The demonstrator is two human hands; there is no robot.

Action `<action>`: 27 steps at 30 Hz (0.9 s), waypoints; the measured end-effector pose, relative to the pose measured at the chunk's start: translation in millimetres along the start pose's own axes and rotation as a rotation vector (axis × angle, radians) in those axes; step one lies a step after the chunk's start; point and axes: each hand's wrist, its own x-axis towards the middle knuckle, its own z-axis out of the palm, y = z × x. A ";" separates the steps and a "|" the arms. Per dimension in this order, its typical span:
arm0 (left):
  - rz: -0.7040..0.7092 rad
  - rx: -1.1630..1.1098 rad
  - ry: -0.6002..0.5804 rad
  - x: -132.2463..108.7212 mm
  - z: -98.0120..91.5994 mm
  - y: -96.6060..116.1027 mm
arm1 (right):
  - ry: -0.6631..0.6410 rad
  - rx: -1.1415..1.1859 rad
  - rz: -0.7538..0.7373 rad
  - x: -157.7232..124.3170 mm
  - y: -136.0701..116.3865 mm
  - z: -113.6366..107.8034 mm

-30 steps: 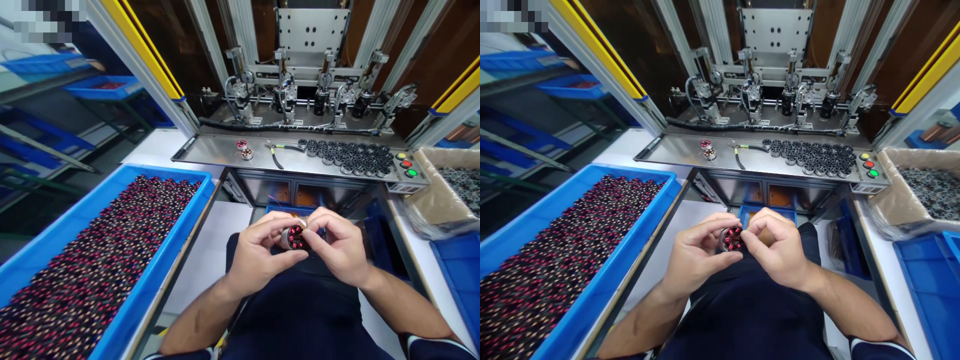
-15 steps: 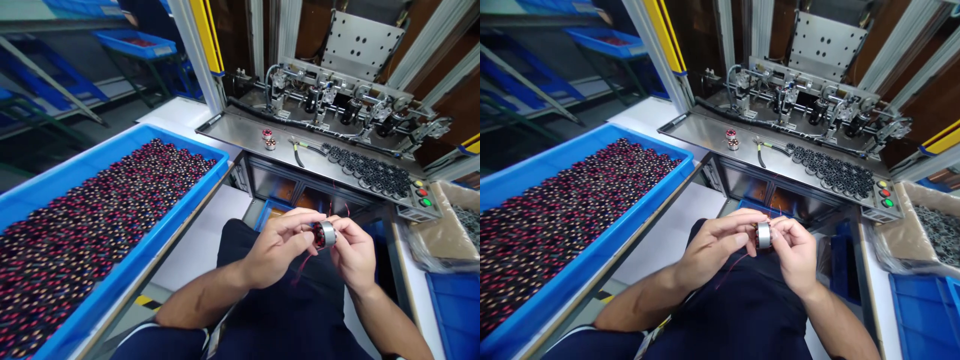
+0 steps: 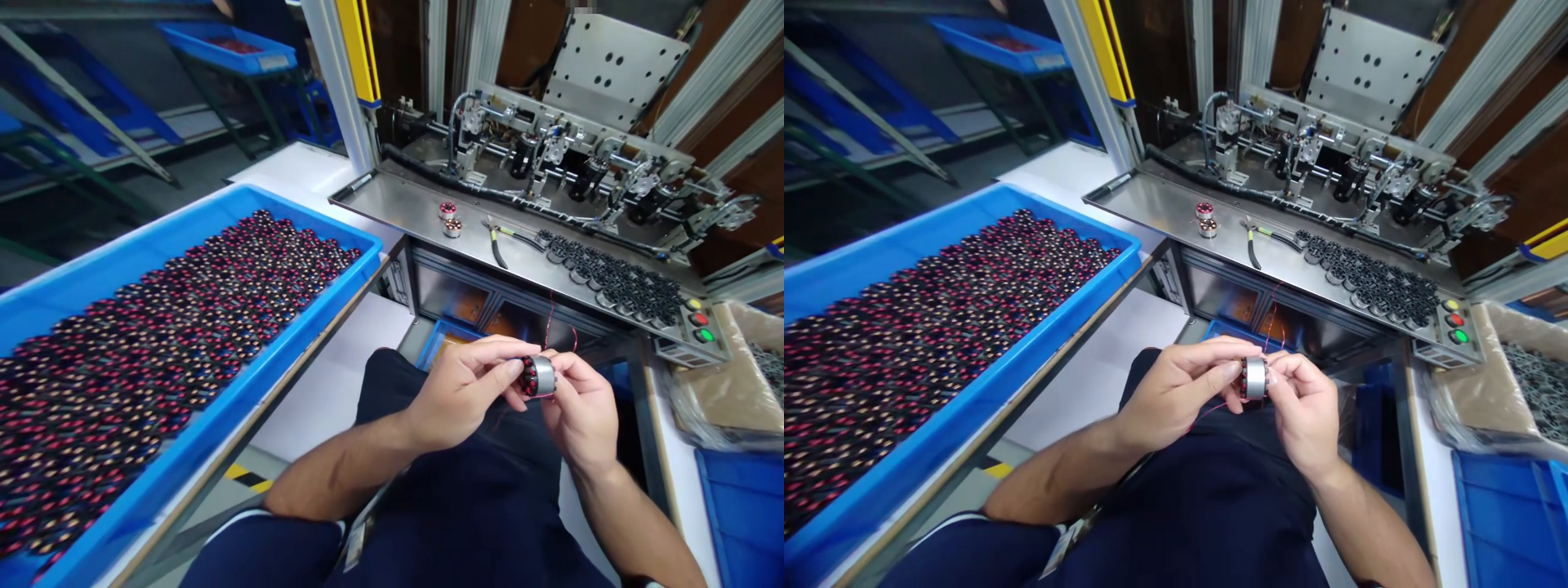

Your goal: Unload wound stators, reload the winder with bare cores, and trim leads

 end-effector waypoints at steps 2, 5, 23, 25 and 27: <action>-0.031 -0.037 -0.001 1.3 -1.2 -2.8 | 0.012 0.014 0.010 0.0 -0.5 1.9; -0.083 -0.113 0.007 2.8 -2.3 -7.0 | 0.020 0.014 0.023 0.1 -0.3 3.7; -0.124 -0.377 -0.023 3.6 -10.3 -15.0 | 0.044 -0.355 -0.303 0.0 -13.1 4.9; -0.146 -0.380 -0.064 2.8 -13.8 -13.1 | 0.052 -0.442 -0.387 0.9 -17.2 5.3; -0.139 -0.360 -0.125 2.7 -16.8 -11.9 | 0.043 -0.495 -0.439 1.6 -20.4 4.7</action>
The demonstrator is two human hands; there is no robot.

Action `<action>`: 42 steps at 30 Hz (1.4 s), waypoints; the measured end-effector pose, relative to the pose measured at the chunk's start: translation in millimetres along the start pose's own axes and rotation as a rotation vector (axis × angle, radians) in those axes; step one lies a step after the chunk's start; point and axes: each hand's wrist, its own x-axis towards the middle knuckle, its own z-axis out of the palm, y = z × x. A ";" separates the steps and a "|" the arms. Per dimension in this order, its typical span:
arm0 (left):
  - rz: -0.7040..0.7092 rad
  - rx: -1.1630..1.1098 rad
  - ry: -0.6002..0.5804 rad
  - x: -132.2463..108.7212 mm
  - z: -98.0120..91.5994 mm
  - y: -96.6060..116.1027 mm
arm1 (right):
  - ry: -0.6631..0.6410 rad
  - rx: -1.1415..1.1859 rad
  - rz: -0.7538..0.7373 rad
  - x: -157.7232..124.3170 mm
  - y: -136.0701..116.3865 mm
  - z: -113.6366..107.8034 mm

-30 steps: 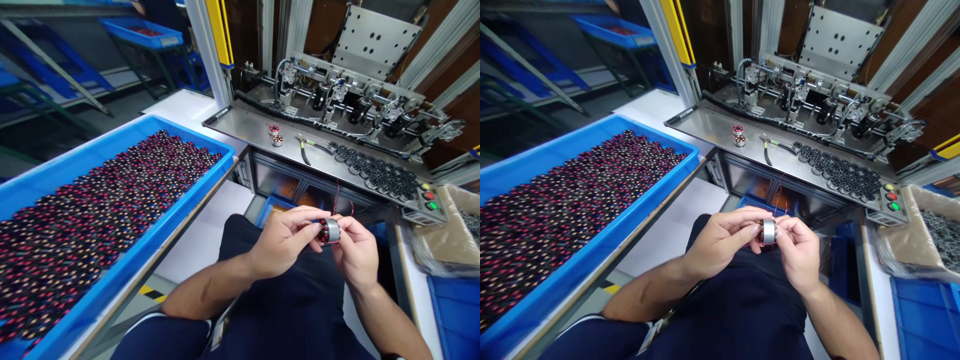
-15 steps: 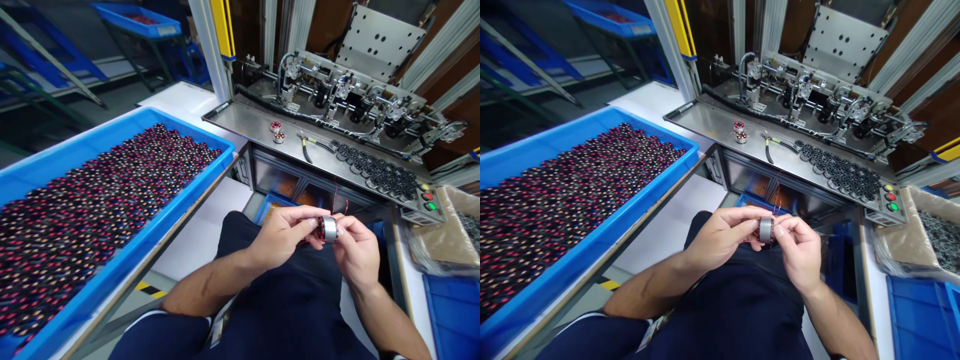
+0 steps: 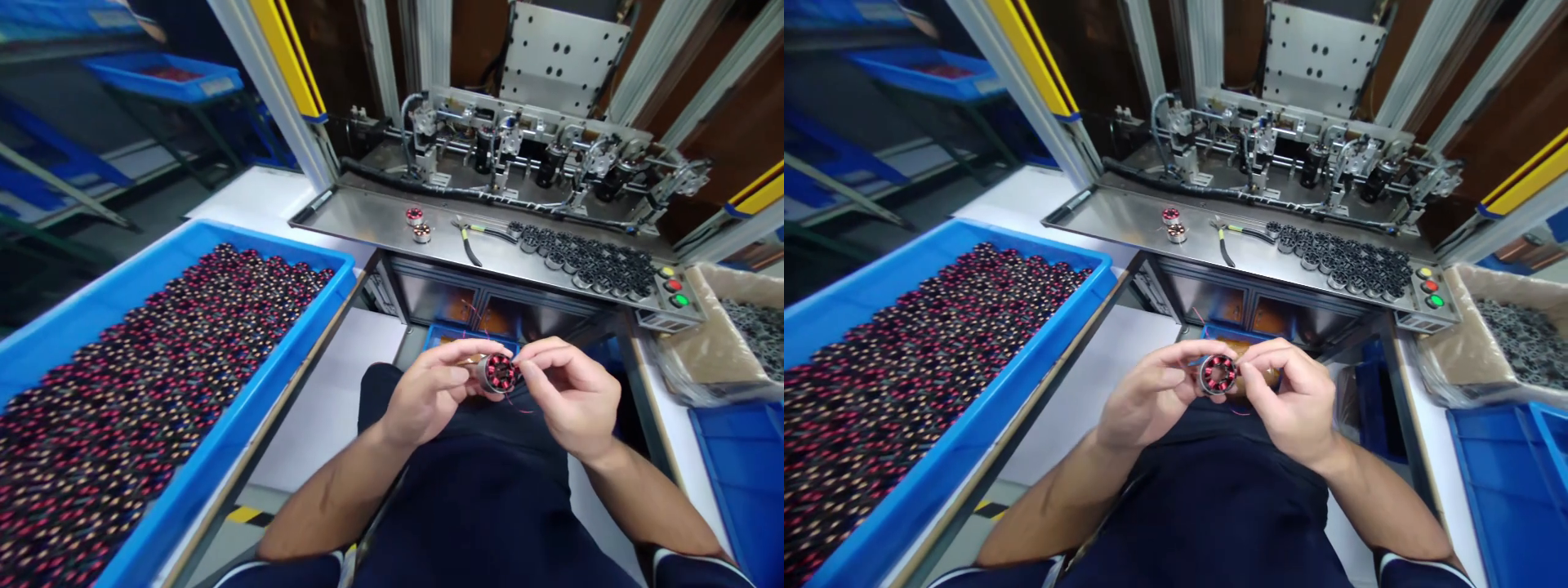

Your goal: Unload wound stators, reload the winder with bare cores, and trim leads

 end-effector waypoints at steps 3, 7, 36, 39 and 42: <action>0.055 0.121 -0.049 1.7 -1.1 -0.4 | -0.011 -0.041 -0.058 1.2 -1.5 -3.0; 0.169 0.243 -0.039 6.3 3.5 -4.9 | -0.029 -0.032 -0.086 -1.4 -3.2 -6.6; 0.545 0.586 0.227 6.5 9.0 -8.4 | 0.049 0.285 0.234 -8.3 4.5 7.0; 0.543 0.609 0.226 3.5 10.8 -8.5 | 0.004 0.366 0.337 -9.0 4.9 7.6; 0.585 0.629 0.212 1.6 13.8 -7.7 | -0.047 0.397 0.337 -8.1 3.3 6.9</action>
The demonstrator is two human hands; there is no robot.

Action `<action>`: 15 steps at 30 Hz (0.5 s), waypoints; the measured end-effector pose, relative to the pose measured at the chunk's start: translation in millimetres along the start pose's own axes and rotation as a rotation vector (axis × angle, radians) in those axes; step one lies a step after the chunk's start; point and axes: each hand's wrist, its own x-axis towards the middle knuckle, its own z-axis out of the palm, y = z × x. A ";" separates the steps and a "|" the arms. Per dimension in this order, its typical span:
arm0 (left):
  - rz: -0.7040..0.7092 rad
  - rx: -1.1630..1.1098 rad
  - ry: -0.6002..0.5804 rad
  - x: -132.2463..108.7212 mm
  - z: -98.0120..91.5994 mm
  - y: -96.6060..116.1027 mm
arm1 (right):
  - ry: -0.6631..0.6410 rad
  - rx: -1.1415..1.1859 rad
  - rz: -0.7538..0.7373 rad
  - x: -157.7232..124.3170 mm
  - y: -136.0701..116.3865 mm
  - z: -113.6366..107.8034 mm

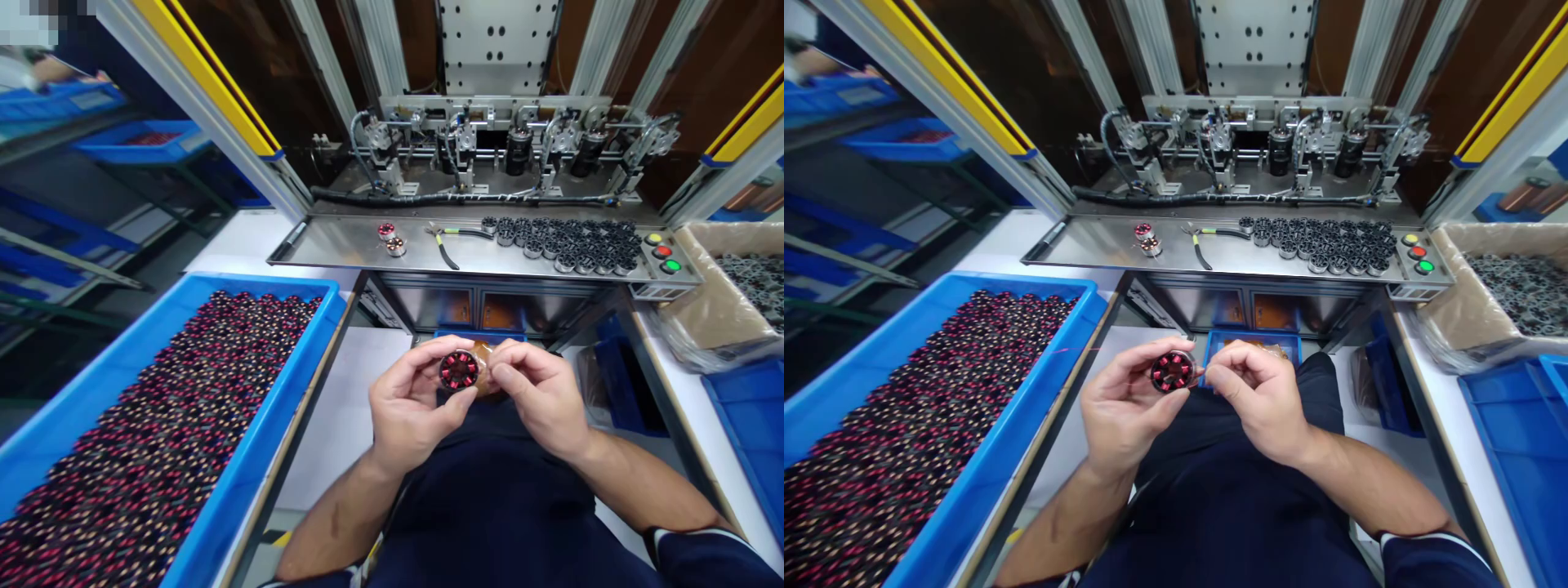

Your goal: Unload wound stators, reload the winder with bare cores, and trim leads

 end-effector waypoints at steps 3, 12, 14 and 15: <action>-0.009 -0.029 -0.021 -0.4 1.5 1.7 | 0.047 -0.101 -0.160 -0.5 -4.6 -2.0; -0.061 -0.076 -0.052 -0.5 2.3 7.2 | -0.075 -0.246 -0.455 9.9 -8.1 -19.0; -0.049 -0.062 -0.070 -0.2 2.9 8.9 | -0.127 -0.249 -0.524 14.3 -7.8 -19.3; -0.036 -0.052 -0.077 -0.2 3.1 9.3 | -0.143 -0.247 -0.551 15.1 -7.7 -18.7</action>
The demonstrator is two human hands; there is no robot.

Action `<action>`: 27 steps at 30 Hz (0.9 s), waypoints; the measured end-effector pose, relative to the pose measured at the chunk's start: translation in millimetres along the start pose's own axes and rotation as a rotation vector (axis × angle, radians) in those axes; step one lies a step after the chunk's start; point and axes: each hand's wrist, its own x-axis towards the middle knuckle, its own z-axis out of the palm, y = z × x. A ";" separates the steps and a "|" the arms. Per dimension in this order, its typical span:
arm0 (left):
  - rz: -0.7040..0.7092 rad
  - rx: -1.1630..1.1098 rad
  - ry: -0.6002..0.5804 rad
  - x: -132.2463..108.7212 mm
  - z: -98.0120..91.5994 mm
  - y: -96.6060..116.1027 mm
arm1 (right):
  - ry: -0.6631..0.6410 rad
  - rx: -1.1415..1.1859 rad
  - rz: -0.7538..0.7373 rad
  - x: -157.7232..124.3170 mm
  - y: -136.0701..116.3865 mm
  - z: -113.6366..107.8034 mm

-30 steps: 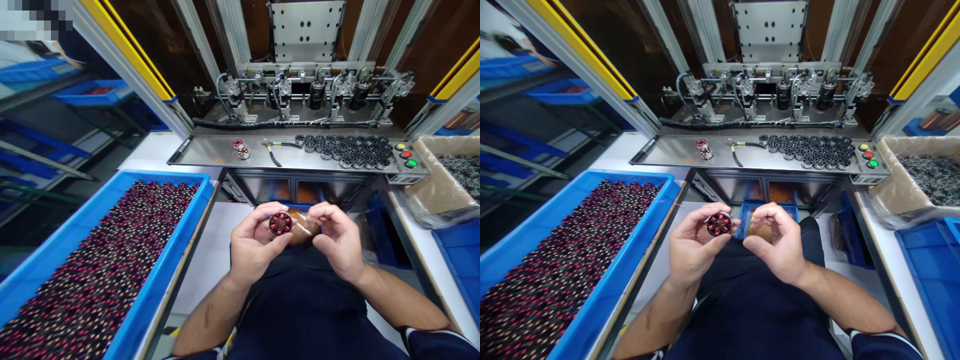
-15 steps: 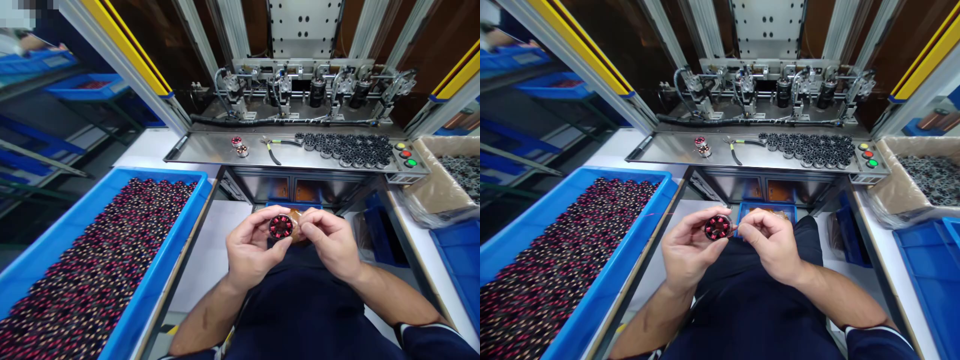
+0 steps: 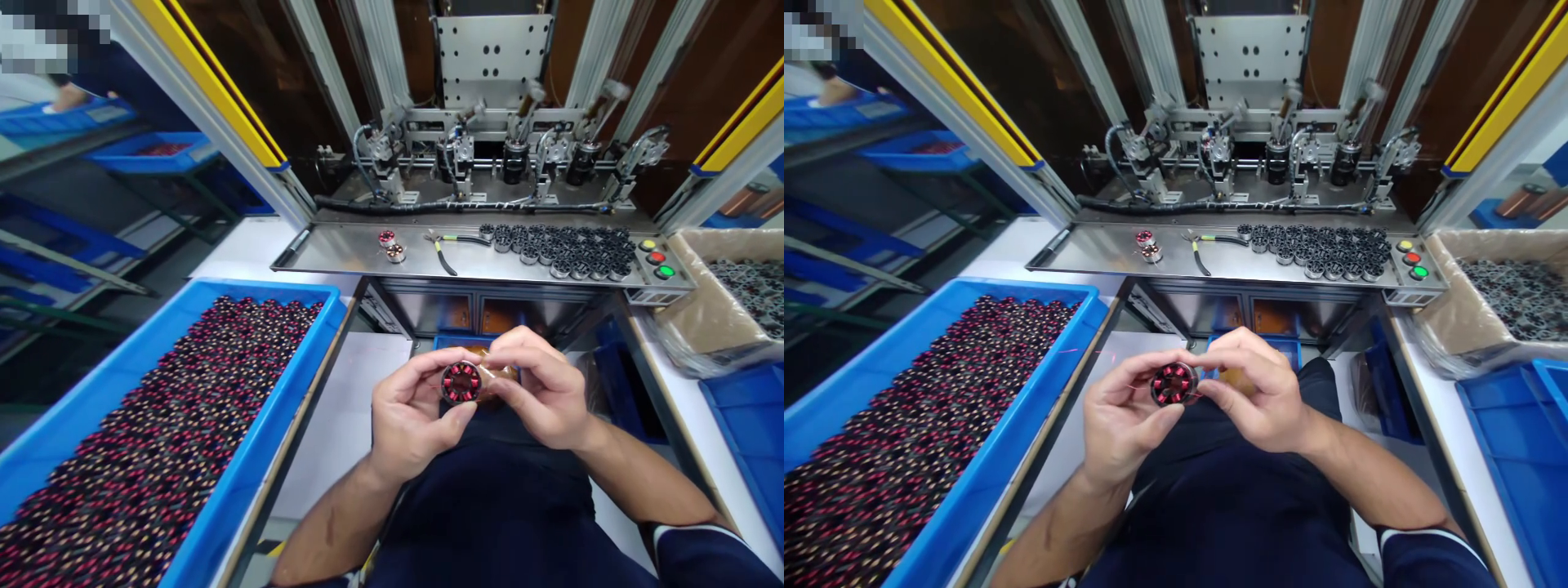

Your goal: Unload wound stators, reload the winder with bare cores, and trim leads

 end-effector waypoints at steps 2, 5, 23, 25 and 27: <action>0.026 0.027 -0.006 -0.1 0.1 -0.2 | 0.018 -0.018 -0.011 -1.7 -1.3 2.6; 0.083 0.078 0.008 -0.6 0.8 -2.1 | 0.107 -0.069 0.021 -9.7 -6.7 9.9; -0.112 -0.253 -0.120 5.4 10.9 7.7 | -0.112 0.029 -0.140 7.7 4.0 -16.3; -0.167 -0.303 -0.154 4.8 12.8 7.2 | -0.167 0.049 -0.165 16.0 1.6 -18.2; -0.198 -0.343 -0.176 4.4 14.1 6.6 | -0.200 0.043 -0.196 21.0 -1.0 -17.6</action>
